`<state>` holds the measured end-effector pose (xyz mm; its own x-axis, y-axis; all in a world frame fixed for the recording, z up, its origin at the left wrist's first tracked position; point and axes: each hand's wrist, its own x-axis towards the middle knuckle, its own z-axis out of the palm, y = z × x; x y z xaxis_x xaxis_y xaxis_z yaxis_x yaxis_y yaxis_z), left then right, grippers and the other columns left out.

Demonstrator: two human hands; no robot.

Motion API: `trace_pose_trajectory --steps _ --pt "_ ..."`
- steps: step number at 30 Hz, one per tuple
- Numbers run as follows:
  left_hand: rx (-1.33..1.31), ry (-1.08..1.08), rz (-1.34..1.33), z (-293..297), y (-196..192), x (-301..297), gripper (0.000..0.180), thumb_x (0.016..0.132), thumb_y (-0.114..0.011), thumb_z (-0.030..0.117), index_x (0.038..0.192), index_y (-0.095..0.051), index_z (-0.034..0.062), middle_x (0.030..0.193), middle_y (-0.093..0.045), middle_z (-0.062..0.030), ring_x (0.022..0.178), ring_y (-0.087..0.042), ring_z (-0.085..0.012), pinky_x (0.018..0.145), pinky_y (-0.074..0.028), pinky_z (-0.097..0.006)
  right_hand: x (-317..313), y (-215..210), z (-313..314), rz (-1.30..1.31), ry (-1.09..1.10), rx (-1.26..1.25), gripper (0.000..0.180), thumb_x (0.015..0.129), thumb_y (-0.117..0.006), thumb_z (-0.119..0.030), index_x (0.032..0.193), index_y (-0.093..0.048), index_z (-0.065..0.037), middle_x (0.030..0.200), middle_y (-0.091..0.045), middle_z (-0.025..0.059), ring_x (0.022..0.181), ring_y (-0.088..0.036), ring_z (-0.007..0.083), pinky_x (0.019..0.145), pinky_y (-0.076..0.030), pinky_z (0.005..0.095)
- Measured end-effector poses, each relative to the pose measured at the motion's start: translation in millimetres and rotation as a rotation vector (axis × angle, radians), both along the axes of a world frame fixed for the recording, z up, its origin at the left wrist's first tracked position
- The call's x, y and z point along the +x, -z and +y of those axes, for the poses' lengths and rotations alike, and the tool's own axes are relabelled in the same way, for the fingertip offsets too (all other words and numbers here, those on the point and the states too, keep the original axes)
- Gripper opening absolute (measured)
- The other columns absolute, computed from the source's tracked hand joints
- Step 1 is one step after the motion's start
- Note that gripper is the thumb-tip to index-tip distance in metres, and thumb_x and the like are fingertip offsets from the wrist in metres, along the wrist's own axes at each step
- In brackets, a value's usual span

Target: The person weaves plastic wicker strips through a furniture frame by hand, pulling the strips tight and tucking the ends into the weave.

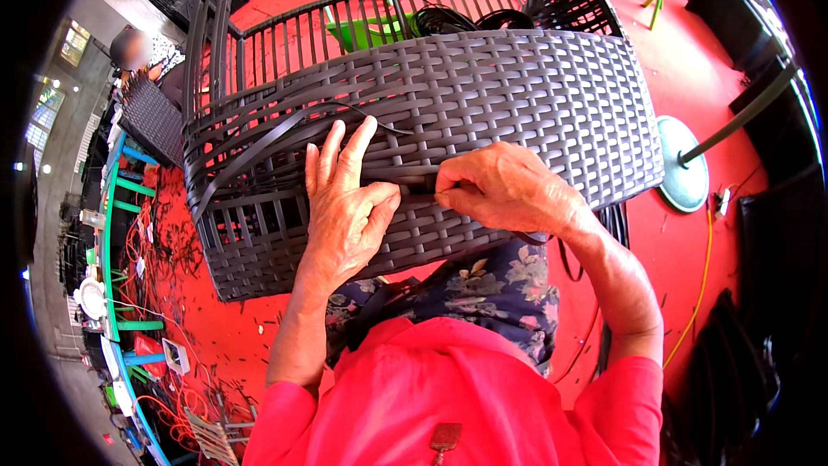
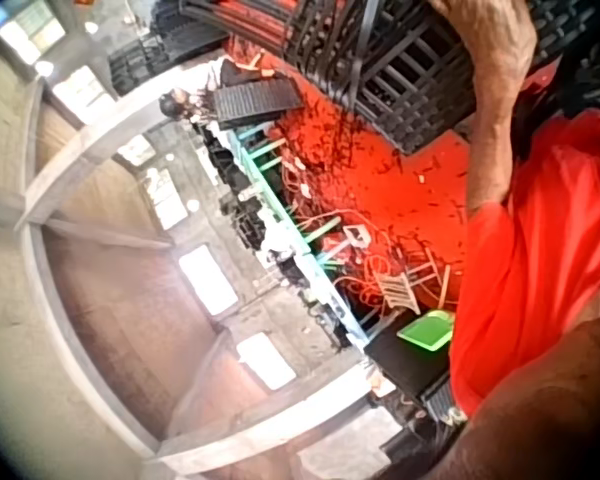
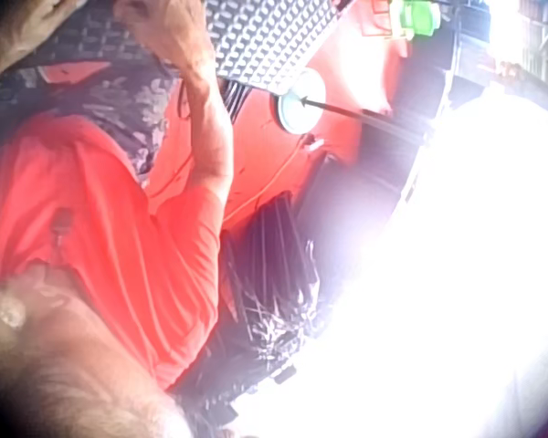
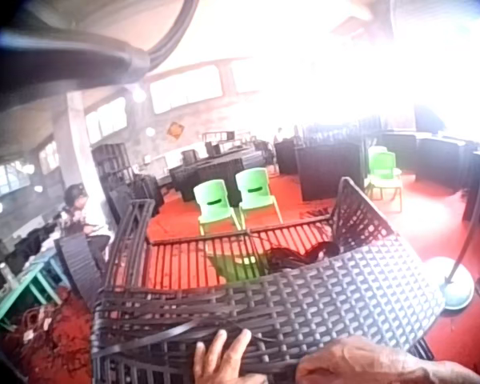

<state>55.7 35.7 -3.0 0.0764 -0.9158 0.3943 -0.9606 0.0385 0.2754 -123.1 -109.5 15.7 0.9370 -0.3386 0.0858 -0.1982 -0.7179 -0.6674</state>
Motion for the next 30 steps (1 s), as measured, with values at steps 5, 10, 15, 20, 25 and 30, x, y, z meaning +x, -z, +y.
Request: trace_pose_trajectory --steps 5,10,15,20,25,30 --pt "0.021 -0.042 -0.08 0.2 1.0 -4.9 0.01 0.084 -0.065 0.015 0.084 -0.07 0.0069 0.154 -0.027 -0.012 0.142 -0.02 -0.0394 0.114 -0.011 -0.059 -3.0 -7.6 0.4 0.083 0.064 0.022 0.015 0.083 -0.062 -0.021 0.085 -0.067 -0.007 0.068 -0.063 0.0133 0.067 -0.064 0.0338 0.062 -0.048 0.0428" --pt "0.053 -0.036 -0.104 0.1 1.3 -3.7 0.01 0.084 -0.064 0.014 0.085 -0.07 0.0061 0.155 -0.025 -0.0124 0.143 -0.019 -0.0393 0.114 -0.011 -0.059 7.1 9.7 0.5 -0.042 -0.034 0.009 0.013 0.083 -0.061 -0.02 0.086 -0.067 -0.008 0.071 -0.065 0.0128 0.069 -0.064 0.0338 0.062 -0.048 0.0426" --pt "0.056 0.013 -0.016 0.6 -3.9 0.3 0.009 0.084 -0.064 0.013 0.085 -0.07 0.0054 0.154 -0.026 -0.0128 0.142 -0.019 -0.0395 0.114 -0.011 -0.058 7.0 10.6 2.7 -0.071 0.009 0.02 0.013 0.085 -0.062 -0.021 0.088 -0.067 -0.009 0.073 -0.066 0.012 0.072 -0.065 0.0331 0.064 -0.049 0.0424" --pt "0.055 -0.042 -0.101 -1.3 0.1 -3.2 0.007 0.082 -0.067 0.012 0.085 -0.071 0.0066 0.154 -0.028 -0.0132 0.142 -0.02 -0.0394 0.115 -0.01 -0.057 7.8 14.7 8.3 -0.096 0.073 0.008 0.014 0.086 -0.062 -0.022 0.091 -0.066 -0.009 0.075 -0.066 0.0118 0.073 -0.065 0.0321 0.064 -0.05 0.0415" --pt "0.016 0.003 -0.039 -2.1 -1.6 2.1 0.008 0.08 -0.07 0.015 0.084 -0.071 0.0076 0.152 -0.032 -0.0133 0.142 -0.021 -0.0379 0.115 -0.01 -0.055 6.6 7.7 11.8 -0.056 0.113 0.039 0.014 0.086 -0.063 -0.02 0.096 -0.064 -0.01 0.076 -0.067 0.011 0.074 -0.066 0.0318 0.065 -0.05 0.041" --pt "-0.008 -0.022 0.078 -1.4 -1.7 3.5 0.009 0.077 -0.074 0.017 0.079 -0.07 0.0098 0.146 -0.04 -0.014 0.14 -0.025 -0.0374 0.115 -0.011 -0.054 8.4 13.1 14.9 -0.112 0.097 -0.028 0.013 0.087 -0.063 -0.019 0.097 -0.063 -0.012 0.077 -0.067 0.01 0.075 -0.066 0.0308 0.064 -0.051 0.0403"
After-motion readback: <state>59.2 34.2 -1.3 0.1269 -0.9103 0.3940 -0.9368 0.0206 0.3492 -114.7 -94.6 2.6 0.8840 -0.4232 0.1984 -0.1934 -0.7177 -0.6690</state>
